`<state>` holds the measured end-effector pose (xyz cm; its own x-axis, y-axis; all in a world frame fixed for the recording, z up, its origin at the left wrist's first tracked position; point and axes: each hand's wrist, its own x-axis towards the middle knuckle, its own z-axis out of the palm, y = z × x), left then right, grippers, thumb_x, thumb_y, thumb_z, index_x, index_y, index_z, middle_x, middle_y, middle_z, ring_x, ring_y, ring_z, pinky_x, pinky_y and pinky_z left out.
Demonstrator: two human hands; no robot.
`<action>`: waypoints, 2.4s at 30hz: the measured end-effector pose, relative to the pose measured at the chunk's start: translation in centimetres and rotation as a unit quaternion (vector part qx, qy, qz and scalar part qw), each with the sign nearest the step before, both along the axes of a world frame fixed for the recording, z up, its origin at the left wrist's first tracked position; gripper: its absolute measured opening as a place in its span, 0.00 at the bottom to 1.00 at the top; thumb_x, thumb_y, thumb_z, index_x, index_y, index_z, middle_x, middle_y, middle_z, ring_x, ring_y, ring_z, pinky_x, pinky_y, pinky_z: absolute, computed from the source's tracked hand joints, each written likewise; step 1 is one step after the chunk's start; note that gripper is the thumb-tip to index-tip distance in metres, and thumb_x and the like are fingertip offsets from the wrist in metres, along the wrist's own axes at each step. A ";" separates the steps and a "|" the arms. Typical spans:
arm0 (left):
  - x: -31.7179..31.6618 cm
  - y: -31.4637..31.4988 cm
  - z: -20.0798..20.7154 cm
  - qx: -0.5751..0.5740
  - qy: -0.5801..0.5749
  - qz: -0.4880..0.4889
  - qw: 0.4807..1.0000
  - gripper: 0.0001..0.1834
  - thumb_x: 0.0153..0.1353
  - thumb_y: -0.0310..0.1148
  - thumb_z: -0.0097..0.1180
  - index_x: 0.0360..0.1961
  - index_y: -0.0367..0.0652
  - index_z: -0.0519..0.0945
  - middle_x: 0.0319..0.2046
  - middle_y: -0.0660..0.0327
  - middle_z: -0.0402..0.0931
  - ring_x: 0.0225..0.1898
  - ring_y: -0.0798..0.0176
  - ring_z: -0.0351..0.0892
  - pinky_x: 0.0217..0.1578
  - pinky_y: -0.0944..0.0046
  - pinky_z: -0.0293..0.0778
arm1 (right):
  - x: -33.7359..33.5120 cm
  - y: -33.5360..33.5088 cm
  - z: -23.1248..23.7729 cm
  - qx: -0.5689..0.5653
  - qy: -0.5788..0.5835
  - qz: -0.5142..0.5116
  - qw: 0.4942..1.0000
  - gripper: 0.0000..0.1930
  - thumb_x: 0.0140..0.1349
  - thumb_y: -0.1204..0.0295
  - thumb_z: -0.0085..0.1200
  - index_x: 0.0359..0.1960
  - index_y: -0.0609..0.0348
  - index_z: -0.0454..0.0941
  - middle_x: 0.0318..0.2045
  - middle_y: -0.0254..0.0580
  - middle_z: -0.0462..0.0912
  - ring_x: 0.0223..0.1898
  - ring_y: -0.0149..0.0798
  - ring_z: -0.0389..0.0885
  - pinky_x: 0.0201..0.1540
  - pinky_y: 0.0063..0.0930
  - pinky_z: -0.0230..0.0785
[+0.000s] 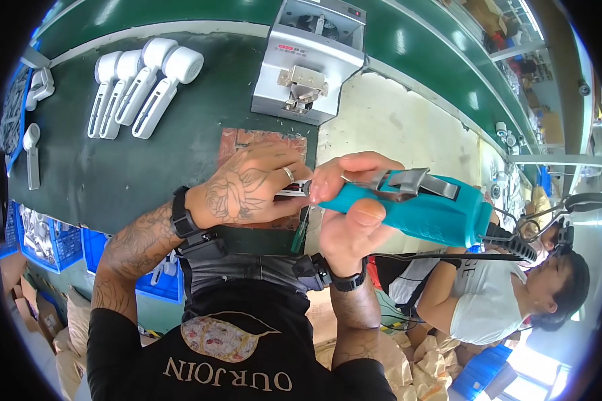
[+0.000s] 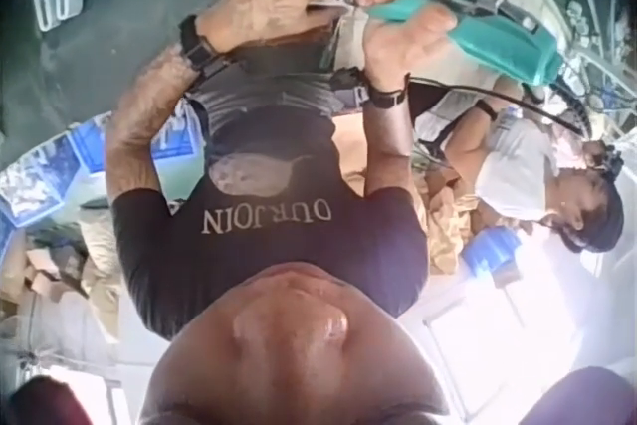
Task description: The person picks up a white fan component, places it on a red block, and uses a teal power tool on it before setting it aside and repeating the process.
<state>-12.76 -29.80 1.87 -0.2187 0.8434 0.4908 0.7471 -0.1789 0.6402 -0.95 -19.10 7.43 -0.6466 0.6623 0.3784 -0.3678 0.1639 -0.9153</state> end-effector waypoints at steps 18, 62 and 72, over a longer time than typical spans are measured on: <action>0.1 0.0 -0.9 0.075 0.009 0.039 0.996 0.16 0.51 0.36 0.68 0.38 0.39 0.79 0.35 0.55 0.77 0.40 0.49 0.80 0.40 0.52 0.77 | -1.1 -0.8 -1.3 0.072 -0.006 0.027 0.997 0.38 0.62 0.34 0.52 0.46 0.64 0.69 0.20 0.38 0.71 0.20 0.36 0.71 0.23 0.30 0.65; -2.4 -1.0 0.1 -0.073 0.030 0.057 0.995 0.23 0.57 0.46 0.66 0.49 0.43 0.79 0.41 0.58 0.75 0.46 0.52 0.74 0.46 0.53 0.71 | -4.2 2.9 0.5 0.042 -0.028 0.040 0.998 0.30 0.70 0.46 0.53 0.47 0.70 0.72 0.22 0.40 0.74 0.22 0.35 0.72 0.27 0.31 0.67; -2.1 -0.7 -0.1 -0.070 0.031 0.053 0.996 0.24 0.57 0.45 0.66 0.49 0.42 0.79 0.41 0.58 0.74 0.45 0.52 0.73 0.46 0.52 0.71 | -3.9 2.9 -1.4 0.045 -0.028 0.052 0.997 0.27 0.70 0.47 0.52 0.41 0.65 0.69 0.21 0.40 0.73 0.22 0.36 0.72 0.28 0.32 0.67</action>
<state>-14.90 -30.48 1.81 -0.2819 0.8782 0.3864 0.7963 -0.0105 0.6048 -4.87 -16.15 6.07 -0.7322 0.5553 0.3943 -0.3359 0.2092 -0.9184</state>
